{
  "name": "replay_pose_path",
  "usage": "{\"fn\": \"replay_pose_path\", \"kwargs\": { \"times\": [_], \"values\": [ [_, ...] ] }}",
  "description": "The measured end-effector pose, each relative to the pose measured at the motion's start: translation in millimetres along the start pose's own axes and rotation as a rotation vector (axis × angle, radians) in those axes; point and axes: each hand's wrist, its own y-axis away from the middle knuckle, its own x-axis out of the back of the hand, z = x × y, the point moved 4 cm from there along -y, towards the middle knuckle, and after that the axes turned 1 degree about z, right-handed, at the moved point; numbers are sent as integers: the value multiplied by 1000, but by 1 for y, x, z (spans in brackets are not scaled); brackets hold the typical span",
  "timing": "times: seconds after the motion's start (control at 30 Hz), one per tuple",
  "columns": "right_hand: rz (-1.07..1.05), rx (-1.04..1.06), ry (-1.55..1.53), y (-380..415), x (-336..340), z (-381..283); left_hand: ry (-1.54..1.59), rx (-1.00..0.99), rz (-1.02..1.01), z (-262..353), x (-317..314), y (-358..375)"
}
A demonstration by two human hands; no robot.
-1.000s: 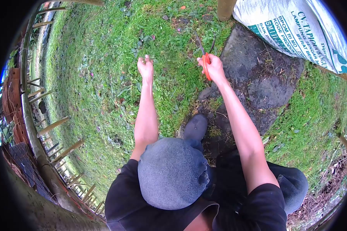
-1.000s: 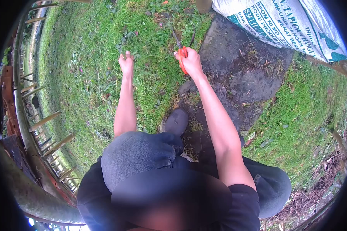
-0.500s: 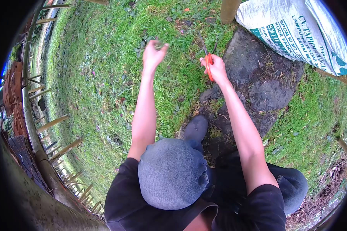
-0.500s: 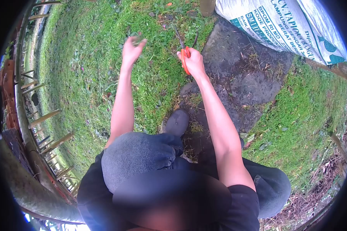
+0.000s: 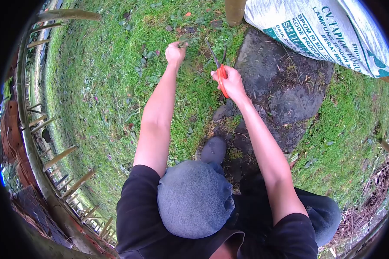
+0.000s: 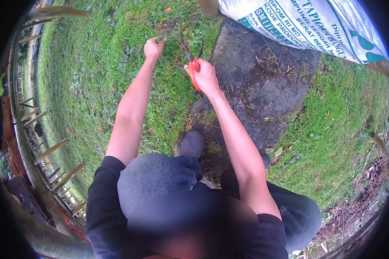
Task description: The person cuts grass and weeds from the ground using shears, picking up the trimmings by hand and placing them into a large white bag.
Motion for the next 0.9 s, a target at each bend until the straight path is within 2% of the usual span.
{"fn": "replay_pose_path", "kwargs": {
  "times": [0.07, 0.1, 0.2, 0.4, 0.5, 0.6, 0.7, 0.8, 0.83, 0.9],
  "values": [
    [-8, -4, -2, -1, 2, -3, 70, 80, -13, -1, 2, -3],
    [-4, -7, -5, -3, 2, -2, 83, 14, 102, 0, 4, -2],
    [1, -8, -8, -8, 1, -3, -52, -44, 107, -3, 0, -3],
    [-5, -4, -3, -11, 1, -7, -79, -178, 267, 3, 0, -7],
    [6, 4, -7, -11, 4, -7, -21, -218, 445, 3, 12, -5],
    [23, 4, -18, -10, 6, -7, 44, -258, 483, 0, 34, -8],
    [21, 32, -20, -11, 7, -8, 219, -122, 220, 7, 58, 4],
    [16, 52, -11, -11, 7, -13, 453, -214, 232, -2, 58, 13],
    [15, 61, 6, -10, 7, -16, 580, -94, 45, -1, 60, 22],
    [15, 73, 10, -9, 9, -22, 631, -67, -37, 10, 64, 43]
  ]
}}
